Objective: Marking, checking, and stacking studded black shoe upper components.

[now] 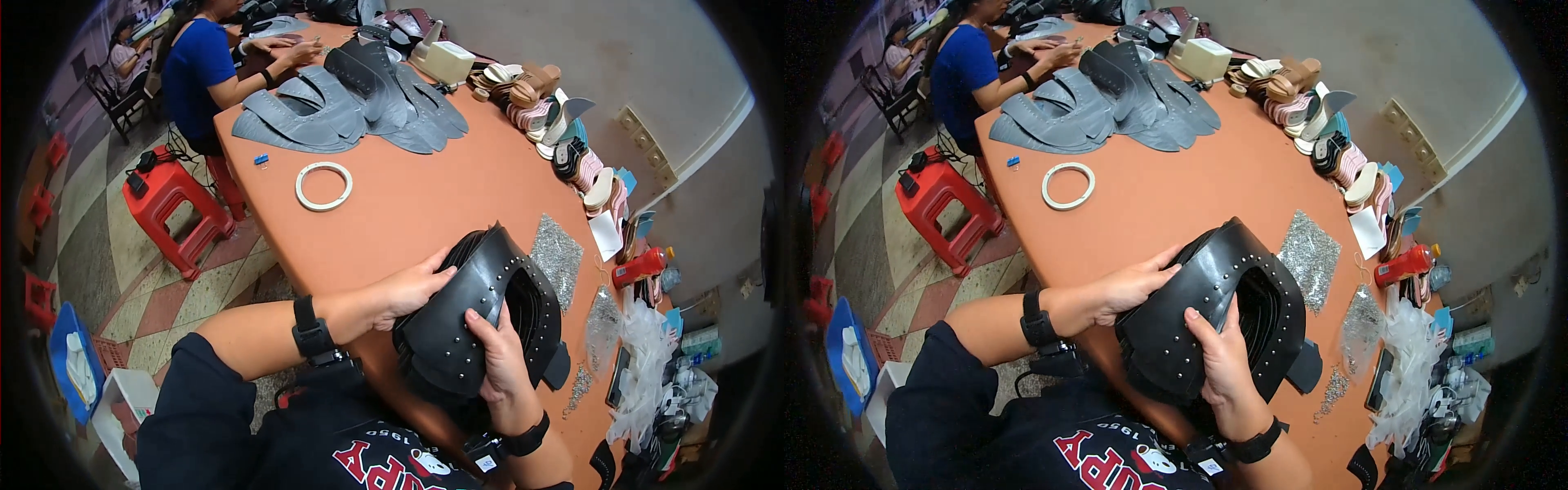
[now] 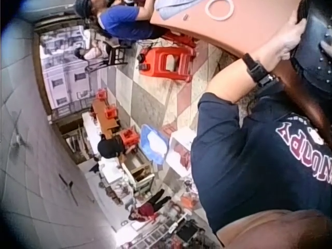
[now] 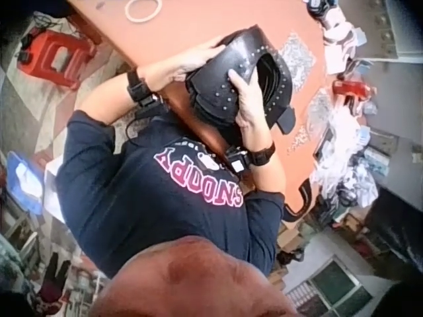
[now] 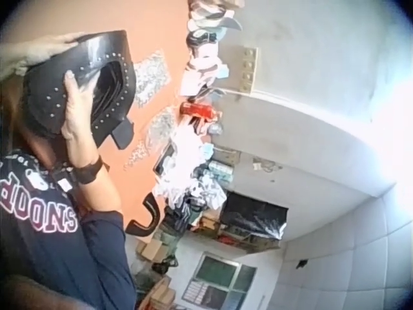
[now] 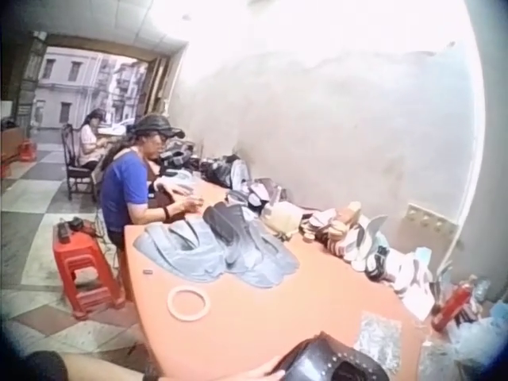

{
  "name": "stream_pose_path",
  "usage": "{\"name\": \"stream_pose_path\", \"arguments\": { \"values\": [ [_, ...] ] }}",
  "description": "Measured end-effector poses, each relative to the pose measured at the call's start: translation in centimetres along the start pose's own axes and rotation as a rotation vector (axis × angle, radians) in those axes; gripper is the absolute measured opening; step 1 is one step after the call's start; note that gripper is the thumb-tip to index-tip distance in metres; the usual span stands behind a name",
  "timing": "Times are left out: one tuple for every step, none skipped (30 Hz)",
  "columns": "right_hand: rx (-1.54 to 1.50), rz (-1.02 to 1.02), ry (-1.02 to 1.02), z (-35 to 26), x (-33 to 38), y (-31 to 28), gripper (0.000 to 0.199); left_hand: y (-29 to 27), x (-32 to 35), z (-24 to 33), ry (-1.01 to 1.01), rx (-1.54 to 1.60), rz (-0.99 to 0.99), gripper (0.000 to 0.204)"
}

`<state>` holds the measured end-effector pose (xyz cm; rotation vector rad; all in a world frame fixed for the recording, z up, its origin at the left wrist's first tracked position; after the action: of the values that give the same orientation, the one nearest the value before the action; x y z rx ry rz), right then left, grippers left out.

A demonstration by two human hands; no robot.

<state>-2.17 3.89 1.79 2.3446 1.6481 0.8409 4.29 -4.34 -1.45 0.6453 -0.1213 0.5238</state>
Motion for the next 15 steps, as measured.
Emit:
{"name": "stream_pose_path", "arguments": {
  "values": [
    [0.004,-0.003,0.004,0.1,0.1,0.1,0.063,0.0,-0.1,-0.1,0.005,-0.013,0.002,0.056],
    [0.009,-0.004,-0.005,0.1,0.1,0.1,0.063,-0.1,-0.1,-0.1,0.009,-0.025,0.004,0.057],
    [0.014,-0.004,-0.013,0.0,0.2,0.1,0.064,-0.2,-0.1,-0.2,0.011,-0.02,0.007,0.057],
    [0.055,0.022,-0.034,-0.1,0.3,-0.1,0.059,-0.2,-0.1,-0.4,0.02,-0.052,0.012,0.058],
    [0.057,0.023,-0.029,-0.1,0.3,-0.2,0.059,-0.2,-0.1,-0.5,0.028,-0.084,0.016,0.058],
    [0.045,-0.006,-0.036,-0.4,0.3,0.0,0.059,-0.3,-0.1,-0.8,0.025,-0.078,0.018,0.058],
    [0.033,-0.035,-0.045,-0.6,0.2,0.2,0.058,-0.3,-0.3,-1.1,0.012,-0.099,0.02,0.059],
    [0.047,-0.031,-0.08,-1.0,0.4,0.5,0.056,-0.3,-0.4,-1.3,-0.001,-0.119,0.023,0.06],
    [0.048,-0.03,-0.075,-0.9,0.2,0.4,0.056,-0.3,-0.2,-1.3,-0.004,-0.114,0.025,0.06],
    [0.039,-0.042,-0.082,-0.9,0.1,0.2,0.055,0.3,0.1,-1.1,-0.024,-0.059,0.001,0.061],
    [0.03,-0.054,-0.089,-1.0,0.0,0.2,0.054,0.7,0.3,-1.2,-0.045,-0.003,-0.022,0.062],
    [0.007,-0.068,-0.094,-1.4,0.1,0.3,0.053,0.9,0.4,-1.3,-0.047,0.0,-0.024,0.062],
    [-0.016,-0.084,-0.1,-1.9,0.1,0.5,0.052,1.0,0.5,-1.2,-0.033,0.073,-0.02,0.063],
    [-0.059,-0.095,-0.113,-2.1,0.2,0.5,0.053,1.0,0.6,-1.3,-0.019,0.146,-0.015,0.064],
    [-0.058,-0.093,-0.112,-1.8,0.3,0.6,0.053,1.0,0.6,-1.5,-0.02,0.147,-0.017,0.064]
  ]
}}
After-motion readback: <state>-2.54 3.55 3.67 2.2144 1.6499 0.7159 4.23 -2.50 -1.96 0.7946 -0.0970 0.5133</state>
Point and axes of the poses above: each hand's wrist, its own x-axis away from the middle knuckle, its own y-axis out of the palm, z = x × y, the point moved 9 cm from there along -x, towards the middle knuckle, and after that the axes turned 2 degrees about -z, right-handed, at the moved point
